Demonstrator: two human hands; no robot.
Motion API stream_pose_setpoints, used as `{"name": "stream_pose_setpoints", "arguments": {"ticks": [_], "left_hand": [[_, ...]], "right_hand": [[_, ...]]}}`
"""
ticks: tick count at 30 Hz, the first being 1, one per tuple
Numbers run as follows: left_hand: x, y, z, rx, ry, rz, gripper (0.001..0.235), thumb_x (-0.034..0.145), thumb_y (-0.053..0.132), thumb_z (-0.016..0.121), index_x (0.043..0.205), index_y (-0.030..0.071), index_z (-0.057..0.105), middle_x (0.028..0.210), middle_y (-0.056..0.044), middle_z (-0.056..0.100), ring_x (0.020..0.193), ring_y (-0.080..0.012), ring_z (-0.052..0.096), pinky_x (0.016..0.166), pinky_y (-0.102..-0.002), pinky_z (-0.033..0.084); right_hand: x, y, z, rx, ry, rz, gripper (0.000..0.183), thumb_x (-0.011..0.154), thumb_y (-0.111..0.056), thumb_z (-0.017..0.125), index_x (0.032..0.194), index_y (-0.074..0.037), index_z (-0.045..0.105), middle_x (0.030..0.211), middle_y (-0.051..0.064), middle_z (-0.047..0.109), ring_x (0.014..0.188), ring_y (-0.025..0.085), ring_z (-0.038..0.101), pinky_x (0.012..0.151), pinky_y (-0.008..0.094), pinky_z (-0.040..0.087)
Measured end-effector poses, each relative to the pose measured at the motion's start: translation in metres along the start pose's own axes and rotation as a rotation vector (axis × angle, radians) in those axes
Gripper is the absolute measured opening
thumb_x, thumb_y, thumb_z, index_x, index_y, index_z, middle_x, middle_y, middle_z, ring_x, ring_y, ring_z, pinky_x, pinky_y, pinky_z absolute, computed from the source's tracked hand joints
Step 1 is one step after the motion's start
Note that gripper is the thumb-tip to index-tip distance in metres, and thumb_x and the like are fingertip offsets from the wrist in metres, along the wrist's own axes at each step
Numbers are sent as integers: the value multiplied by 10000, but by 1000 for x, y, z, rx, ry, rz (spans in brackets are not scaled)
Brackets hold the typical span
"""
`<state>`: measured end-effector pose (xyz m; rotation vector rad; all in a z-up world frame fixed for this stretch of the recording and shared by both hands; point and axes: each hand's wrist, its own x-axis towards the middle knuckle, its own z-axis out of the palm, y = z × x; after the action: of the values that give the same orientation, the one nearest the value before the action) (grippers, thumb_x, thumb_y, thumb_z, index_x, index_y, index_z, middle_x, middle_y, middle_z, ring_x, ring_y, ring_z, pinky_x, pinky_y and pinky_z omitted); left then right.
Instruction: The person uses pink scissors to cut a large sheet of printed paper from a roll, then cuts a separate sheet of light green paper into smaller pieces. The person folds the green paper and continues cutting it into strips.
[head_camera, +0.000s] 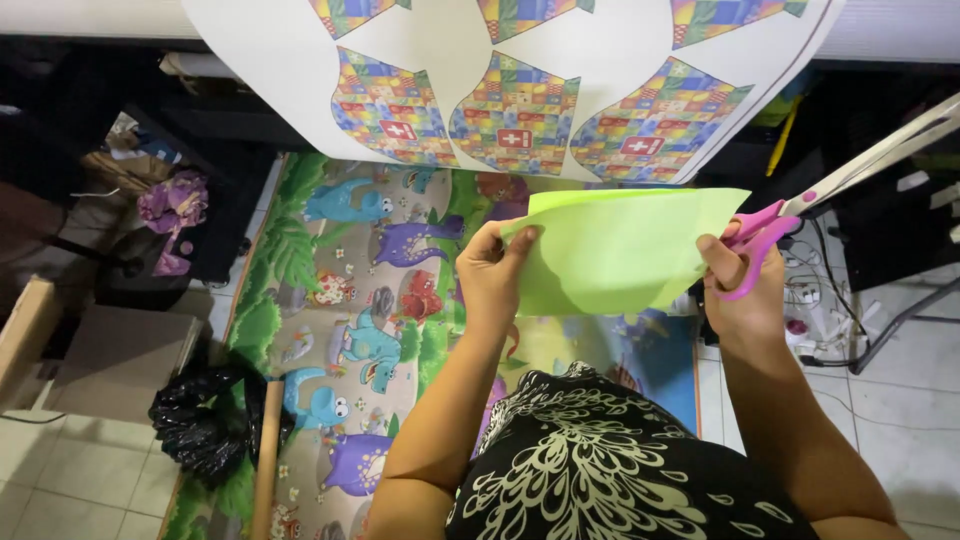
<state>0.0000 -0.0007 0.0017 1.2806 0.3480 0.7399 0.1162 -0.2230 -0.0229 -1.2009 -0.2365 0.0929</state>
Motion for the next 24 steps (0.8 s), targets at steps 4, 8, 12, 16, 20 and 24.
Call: {"name": "stream_pose_setpoints", "arguments": {"ticks": [4,8,12,16,20,24], "left_hand": [[-1,1,5,-115,-9,-108,154,739,96,762,865,74,677,828,-42,704,737,-107,631,635,-237,532],[0,-9,5,-105,-81,-32,179,749,89,769,883,86,649,827,-19,673,733,-93,599,633,-230,515],[-3,2,11,-103,-109,-46,181,747,95,770,774,118,593,717,30,594,660,-59,535,577,-193,456],[0,-11,15,-135,-174,31,124,776,168,748,758,129,632,937,-15,579,877,-148,549,775,-264,441],[-6,-14,30,-130,-231,-59,219,761,232,734,655,115,583,1238,-167,609,1099,-252,605,895,-369,485],[-10,-45,40,-80,-75,-38,245,725,170,841,758,65,623,832,-20,651,720,-43,564,620,-201,474]], "right_hand": [[-3,-5,-4,-86,63,4,215,850,-136,700,846,-185,491,619,-86,417,477,28,380,514,159,323],[-6,-8,-11,-51,34,-30,210,845,-153,712,846,-192,505,584,-106,371,493,24,330,548,179,260],[-9,-15,-12,-63,11,-48,219,833,-182,721,794,-212,507,761,-130,440,681,16,393,645,190,280],[-17,-29,-6,49,-210,-120,100,892,-131,634,986,-122,602,1059,-35,651,1059,140,625,946,256,508],[-21,-13,-26,38,-213,-95,212,839,-45,596,663,-131,514,519,-88,423,524,28,426,555,175,400],[-30,15,-60,86,102,-156,134,903,-86,655,950,-54,533,765,48,552,716,129,605,676,302,570]]}}
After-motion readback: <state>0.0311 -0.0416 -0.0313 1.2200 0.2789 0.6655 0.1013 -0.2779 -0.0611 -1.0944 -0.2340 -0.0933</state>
